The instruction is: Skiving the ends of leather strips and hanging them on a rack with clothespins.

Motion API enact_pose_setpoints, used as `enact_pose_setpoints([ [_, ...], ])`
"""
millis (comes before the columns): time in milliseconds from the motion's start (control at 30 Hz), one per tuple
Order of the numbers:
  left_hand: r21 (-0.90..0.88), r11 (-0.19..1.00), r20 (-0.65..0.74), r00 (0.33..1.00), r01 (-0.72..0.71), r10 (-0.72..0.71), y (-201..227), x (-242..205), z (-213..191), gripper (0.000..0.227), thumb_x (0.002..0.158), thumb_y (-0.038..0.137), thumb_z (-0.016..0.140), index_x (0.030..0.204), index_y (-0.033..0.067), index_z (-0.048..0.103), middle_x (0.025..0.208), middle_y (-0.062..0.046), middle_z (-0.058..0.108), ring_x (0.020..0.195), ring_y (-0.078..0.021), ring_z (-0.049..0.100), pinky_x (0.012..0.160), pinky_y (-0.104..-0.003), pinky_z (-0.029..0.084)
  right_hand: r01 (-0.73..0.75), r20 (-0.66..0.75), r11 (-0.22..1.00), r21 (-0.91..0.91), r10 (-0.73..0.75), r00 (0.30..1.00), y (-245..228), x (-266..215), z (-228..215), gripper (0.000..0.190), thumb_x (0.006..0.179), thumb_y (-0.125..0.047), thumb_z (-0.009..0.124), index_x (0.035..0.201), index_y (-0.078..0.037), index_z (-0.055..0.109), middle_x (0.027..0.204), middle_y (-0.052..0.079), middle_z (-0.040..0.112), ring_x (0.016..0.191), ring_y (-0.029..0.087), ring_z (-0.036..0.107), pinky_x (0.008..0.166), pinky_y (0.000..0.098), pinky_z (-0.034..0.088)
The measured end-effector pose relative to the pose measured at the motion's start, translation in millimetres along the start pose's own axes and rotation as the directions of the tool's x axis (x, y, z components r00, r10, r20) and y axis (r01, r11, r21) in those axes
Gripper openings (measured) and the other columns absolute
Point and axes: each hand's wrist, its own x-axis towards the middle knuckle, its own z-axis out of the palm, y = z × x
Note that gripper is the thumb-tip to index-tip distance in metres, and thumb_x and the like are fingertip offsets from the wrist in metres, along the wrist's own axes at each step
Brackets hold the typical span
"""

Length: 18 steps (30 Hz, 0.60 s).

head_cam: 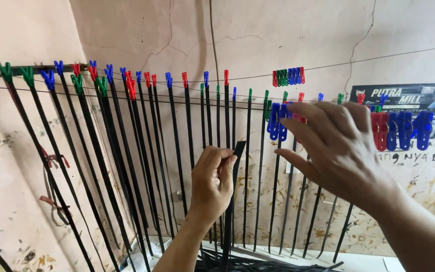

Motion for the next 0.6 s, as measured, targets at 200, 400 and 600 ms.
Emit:
enact_pose_setpoints([
  [200, -0.024, 0.999, 0.01, 1.0, 0.029, -0.029, 7.1, 5.5, -1.1, 0.003, 0.098, -0.001, 0.061, 0.097, 0.0016, 0.062, 0.087, -0.008, 0.058, 0.069, -0.014, 0.055, 0.058, -0.023, 0.05, 0.064, -0.022, 0.997, 0.048, -0.063, 0.998, 7.4, 26.5, 11.7, 0.034, 0.092, -0.041, 0.08, 0.114, -0.014, 0.077, 0.119, 0.002, 0.079, 0.114, 0.022, 0.067, 0.104, 0.0418, 0.038],
  [400, -0.016, 0.997, 0.011, 0.998, 0.069, -0.069, 6.5, 5.9, -0.7, 0.005, 0.097, -0.001, 0.063, 0.099, 0.0033, 0.064, 0.088, -0.007, 0.06, 0.068, -0.0132, 0.056, 0.057, -0.023, 0.049, 0.064, 0.209, 0.979, 0.193, -0.105, 0.972, 16.9, 35.6, 27.7, 0.077, 0.077, -0.065, 0.075, 0.133, -0.015, 0.063, 0.131, 0.005, 0.071, 0.121, 0.026, 0.065, 0.107, 0.0481, 0.044],
  [600, -0.03, 0.994, 0.024, 0.994, 0.107, -0.107, 4.4, 6.0, 1.4, 0.004, 0.098, 0.001, 0.061, 0.098, 0.0037, 0.064, 0.088, -0.007, 0.06, 0.073, -0.0155, 0.058, 0.061, -0.025, 0.051, -0.048, 0.329, 0.886, 0.461, -0.121, 0.937, 23.2, 49.3, 29.7, 0.053, 0.095, -0.046, 0.062, 0.134, -0.011, 0.062, 0.137, 0.011, 0.065, 0.128, 0.028, 0.058, 0.112, 0.0514, 0.038],
])
